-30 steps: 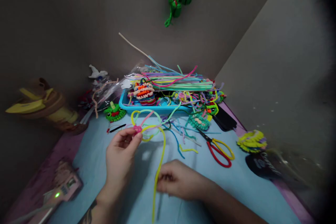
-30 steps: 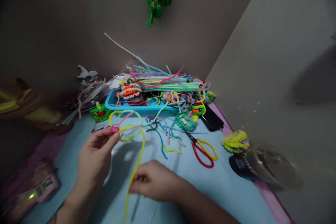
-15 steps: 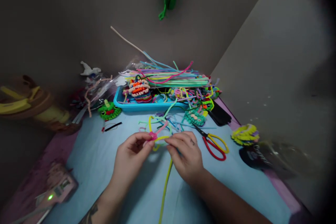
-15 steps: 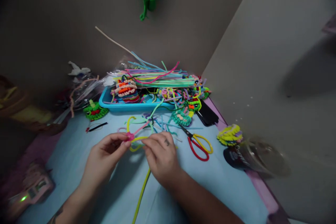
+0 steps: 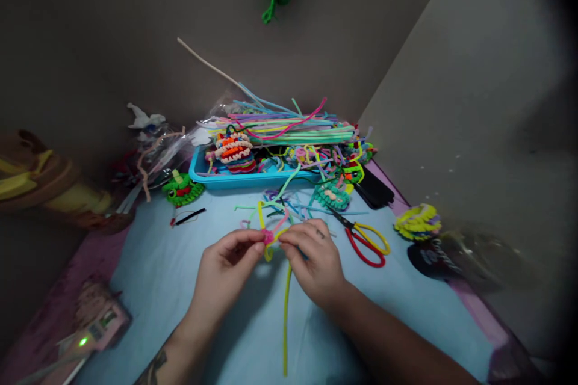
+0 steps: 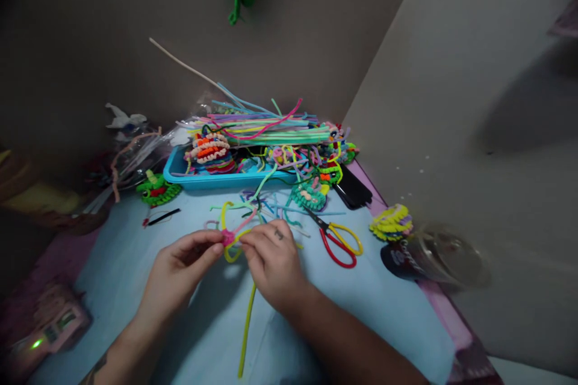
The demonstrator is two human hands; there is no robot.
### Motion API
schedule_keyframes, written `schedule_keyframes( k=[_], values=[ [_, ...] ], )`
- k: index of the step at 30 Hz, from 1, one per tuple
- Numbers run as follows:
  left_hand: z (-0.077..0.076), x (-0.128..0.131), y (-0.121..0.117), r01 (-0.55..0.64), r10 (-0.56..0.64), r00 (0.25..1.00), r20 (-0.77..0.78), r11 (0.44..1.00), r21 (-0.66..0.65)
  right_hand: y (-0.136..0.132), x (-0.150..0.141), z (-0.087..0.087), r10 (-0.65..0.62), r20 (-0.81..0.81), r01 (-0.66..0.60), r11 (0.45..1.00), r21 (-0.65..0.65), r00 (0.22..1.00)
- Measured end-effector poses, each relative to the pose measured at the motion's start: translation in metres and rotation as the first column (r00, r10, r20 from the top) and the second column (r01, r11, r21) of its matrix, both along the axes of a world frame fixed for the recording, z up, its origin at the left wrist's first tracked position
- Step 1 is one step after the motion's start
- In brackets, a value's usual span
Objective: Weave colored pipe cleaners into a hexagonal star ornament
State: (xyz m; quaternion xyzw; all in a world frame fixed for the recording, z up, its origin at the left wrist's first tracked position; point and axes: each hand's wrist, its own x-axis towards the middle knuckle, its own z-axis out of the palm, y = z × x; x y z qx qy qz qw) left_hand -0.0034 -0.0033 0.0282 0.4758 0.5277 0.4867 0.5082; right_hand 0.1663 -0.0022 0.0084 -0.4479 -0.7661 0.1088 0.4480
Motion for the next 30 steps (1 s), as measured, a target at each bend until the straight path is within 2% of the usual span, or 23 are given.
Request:
schedule_keyframes(
  k=[11,21,27,30],
  values=[
    [-0.001,0.007,-0.002,-0.040,0.045,0.997,0.057,0.996,-0.079,0.000,-0.003,-0.005,-0.028,-0.037,0.030,0.998,0.056,0.999],
    [-0.001,0.009,-0.002,-0.042,0.055,0.992,0.112,0.993,-0.113,-0.002,-0.001,-0.014,0.010,-0.058,-0.009,1.000,0.015,0.998],
    [-0.001,0.009,-0.001,-0.023,0.035,0.992,0.125,0.995,-0.100,0.001,-0.005,-0.010,0.043,-0.116,-0.037,0.998,0.053,0.992],
    [-0.003,0.009,-0.002,-0.006,0.015,0.994,0.110,0.997,-0.074,0.002,-0.007,-0.007,0.038,-0.162,-0.038,0.999,0.001,0.986]
  ],
)
